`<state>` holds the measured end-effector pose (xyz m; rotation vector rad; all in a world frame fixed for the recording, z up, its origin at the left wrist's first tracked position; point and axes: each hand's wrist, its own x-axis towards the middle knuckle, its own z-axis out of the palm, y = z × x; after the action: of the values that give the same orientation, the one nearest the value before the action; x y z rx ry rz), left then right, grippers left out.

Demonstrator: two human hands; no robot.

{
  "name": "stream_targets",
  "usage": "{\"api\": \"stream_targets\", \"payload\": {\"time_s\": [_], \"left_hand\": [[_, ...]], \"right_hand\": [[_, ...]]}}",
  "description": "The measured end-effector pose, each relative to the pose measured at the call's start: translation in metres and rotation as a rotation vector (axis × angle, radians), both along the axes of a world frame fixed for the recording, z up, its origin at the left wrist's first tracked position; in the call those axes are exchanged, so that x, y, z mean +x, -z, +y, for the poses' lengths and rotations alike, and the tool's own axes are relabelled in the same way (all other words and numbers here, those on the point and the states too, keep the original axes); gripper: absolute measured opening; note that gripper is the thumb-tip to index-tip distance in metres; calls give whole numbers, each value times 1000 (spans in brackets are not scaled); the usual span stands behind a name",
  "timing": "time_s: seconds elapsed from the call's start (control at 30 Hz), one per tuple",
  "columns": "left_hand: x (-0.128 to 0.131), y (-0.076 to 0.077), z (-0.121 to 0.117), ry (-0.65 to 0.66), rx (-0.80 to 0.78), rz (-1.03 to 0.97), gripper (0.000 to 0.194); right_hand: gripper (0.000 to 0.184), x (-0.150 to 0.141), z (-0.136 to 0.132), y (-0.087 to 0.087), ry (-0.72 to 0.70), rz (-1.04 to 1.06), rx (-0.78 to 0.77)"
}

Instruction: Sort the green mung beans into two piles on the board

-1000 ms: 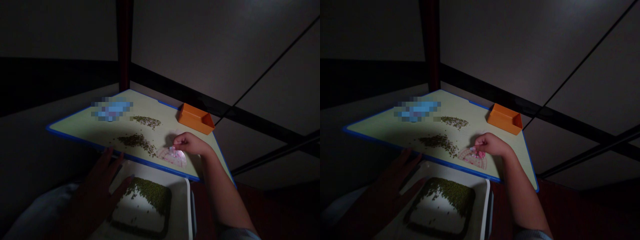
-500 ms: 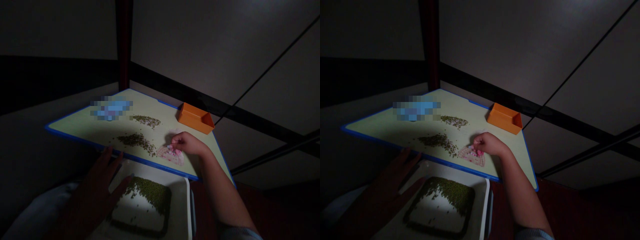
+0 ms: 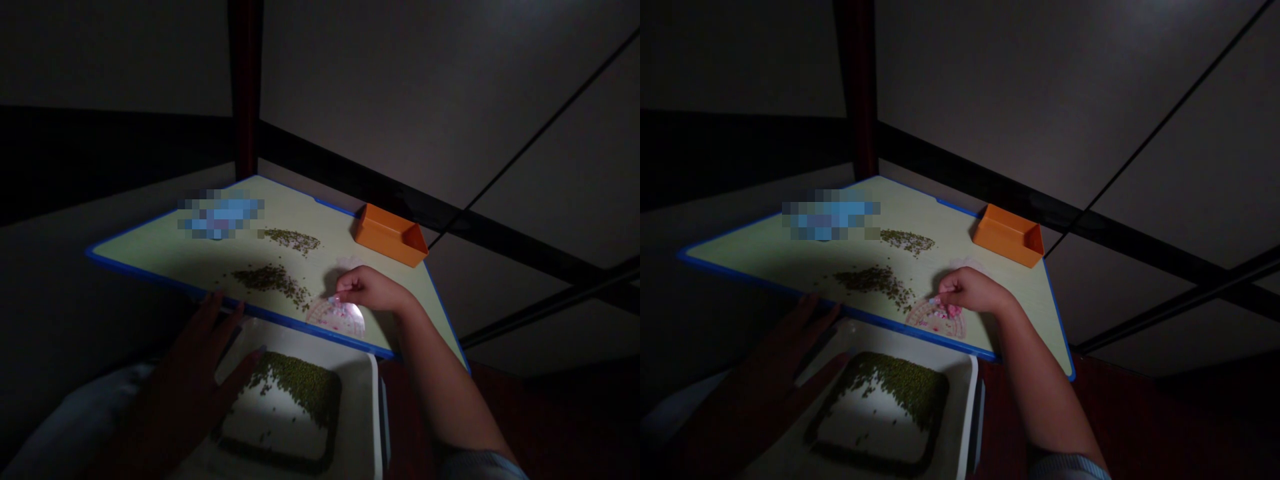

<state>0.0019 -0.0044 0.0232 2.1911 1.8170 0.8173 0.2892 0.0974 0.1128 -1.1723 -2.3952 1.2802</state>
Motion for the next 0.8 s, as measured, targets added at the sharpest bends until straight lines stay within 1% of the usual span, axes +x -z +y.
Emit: {"api": "stream_targets", "payload": {"time_s": [0.2, 0.37, 0.53, 0.67, 0.8], "left_hand": [[0, -1, 0, -10, 18, -11, 73], [-3, 8, 2, -4, 59, 24, 74], [-4, 14, 3, 4, 148, 64, 69], [-4, 14, 2, -3, 171, 75, 67], [-3, 12, 3, 2, 167, 71, 68]], "right_hand": [[22, -1, -1, -2, 12, 6, -1], [24, -6, -3, -4, 38, -5, -2], [21, -11, -4, -5, 59, -13, 65], [19, -6, -4, -8, 77, -68, 105], [21, 2, -3, -12, 121, -126, 148]]}}
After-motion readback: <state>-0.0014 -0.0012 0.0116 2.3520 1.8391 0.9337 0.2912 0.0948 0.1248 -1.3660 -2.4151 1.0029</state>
